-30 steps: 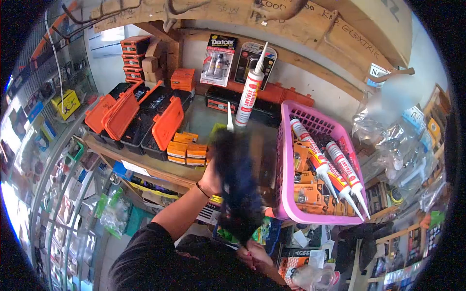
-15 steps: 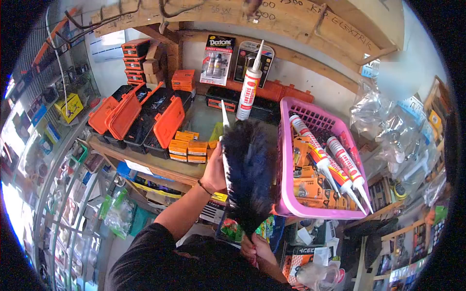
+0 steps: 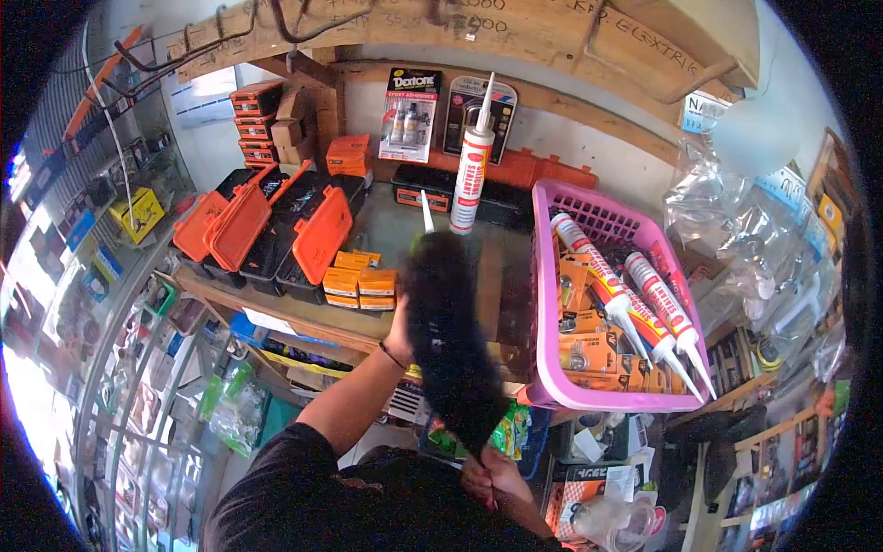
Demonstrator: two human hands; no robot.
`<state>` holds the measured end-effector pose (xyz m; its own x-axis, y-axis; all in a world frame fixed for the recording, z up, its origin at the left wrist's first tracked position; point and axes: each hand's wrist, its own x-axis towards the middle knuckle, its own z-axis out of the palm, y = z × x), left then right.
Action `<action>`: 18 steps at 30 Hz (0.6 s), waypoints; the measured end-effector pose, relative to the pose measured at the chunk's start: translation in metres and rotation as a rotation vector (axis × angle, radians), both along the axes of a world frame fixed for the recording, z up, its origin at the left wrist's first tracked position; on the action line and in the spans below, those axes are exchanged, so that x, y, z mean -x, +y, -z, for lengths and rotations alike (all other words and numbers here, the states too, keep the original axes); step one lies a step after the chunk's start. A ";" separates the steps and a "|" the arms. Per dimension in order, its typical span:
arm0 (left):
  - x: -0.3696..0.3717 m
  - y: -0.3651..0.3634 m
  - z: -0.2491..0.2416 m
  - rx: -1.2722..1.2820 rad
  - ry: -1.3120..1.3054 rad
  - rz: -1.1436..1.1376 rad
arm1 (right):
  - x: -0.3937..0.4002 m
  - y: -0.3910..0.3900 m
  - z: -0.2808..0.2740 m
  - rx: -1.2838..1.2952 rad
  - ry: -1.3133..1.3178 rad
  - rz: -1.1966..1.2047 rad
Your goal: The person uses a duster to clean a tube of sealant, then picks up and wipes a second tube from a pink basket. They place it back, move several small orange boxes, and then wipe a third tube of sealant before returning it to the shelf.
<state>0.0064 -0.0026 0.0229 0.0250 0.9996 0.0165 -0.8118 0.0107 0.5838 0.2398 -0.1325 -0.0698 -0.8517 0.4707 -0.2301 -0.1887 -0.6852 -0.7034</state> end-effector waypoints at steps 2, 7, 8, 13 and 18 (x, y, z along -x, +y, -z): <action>0.006 -0.006 -0.006 -0.325 -0.594 0.550 | 0.000 0.000 -0.002 0.059 -0.043 -0.003; 0.008 0.002 0.024 -0.114 -0.108 0.144 | -0.003 -0.009 0.029 -0.333 -0.489 -0.008; 0.011 0.007 0.031 -0.199 -0.210 0.231 | 0.000 -0.005 0.017 -0.167 -0.304 0.019; 0.014 0.023 0.056 -0.134 -0.313 0.272 | -0.001 -0.003 -0.001 0.130 -0.039 0.042; 0.000 -0.009 -0.009 -0.006 -0.351 0.140 | -0.001 0.001 -0.002 0.042 0.002 0.106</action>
<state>0.0068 -0.0119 0.0316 0.1528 0.9868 0.0542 -0.9536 0.1328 0.2704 0.2413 -0.1319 -0.0677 -0.7980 0.5485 -0.2495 -0.2637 -0.6902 -0.6739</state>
